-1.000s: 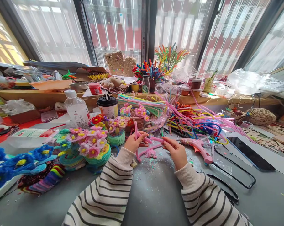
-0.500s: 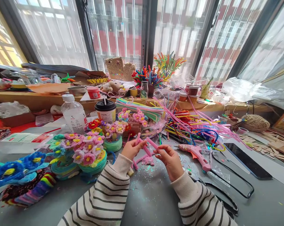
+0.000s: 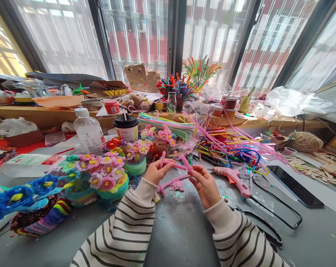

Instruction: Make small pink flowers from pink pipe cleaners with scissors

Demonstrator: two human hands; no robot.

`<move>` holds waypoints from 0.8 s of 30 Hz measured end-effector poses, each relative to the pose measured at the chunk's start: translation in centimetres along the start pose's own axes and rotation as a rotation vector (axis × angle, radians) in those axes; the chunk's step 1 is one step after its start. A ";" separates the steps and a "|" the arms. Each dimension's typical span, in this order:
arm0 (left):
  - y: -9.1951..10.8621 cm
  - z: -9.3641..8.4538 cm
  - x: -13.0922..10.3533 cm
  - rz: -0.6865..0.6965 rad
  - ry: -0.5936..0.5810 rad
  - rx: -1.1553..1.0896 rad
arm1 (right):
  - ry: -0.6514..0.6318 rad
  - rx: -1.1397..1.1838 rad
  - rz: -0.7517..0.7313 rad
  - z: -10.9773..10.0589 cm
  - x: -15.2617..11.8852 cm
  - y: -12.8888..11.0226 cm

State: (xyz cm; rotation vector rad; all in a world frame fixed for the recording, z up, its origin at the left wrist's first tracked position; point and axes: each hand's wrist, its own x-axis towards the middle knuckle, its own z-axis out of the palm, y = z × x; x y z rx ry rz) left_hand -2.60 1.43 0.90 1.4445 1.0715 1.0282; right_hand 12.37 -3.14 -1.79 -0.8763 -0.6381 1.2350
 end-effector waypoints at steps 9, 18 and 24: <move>-0.3 0.0 0.2 -0.024 0.024 -0.010 | -0.086 0.014 0.002 0.1 -0.1 0.0; -0.2 0.2 0.1 -0.012 0.027 -0.037 | -0.206 -0.066 0.012 0.5 -0.7 0.8; -0.3 0.1 -0.1 -0.034 -0.041 -0.069 | -0.197 -0.152 -0.022 0.4 -0.6 0.7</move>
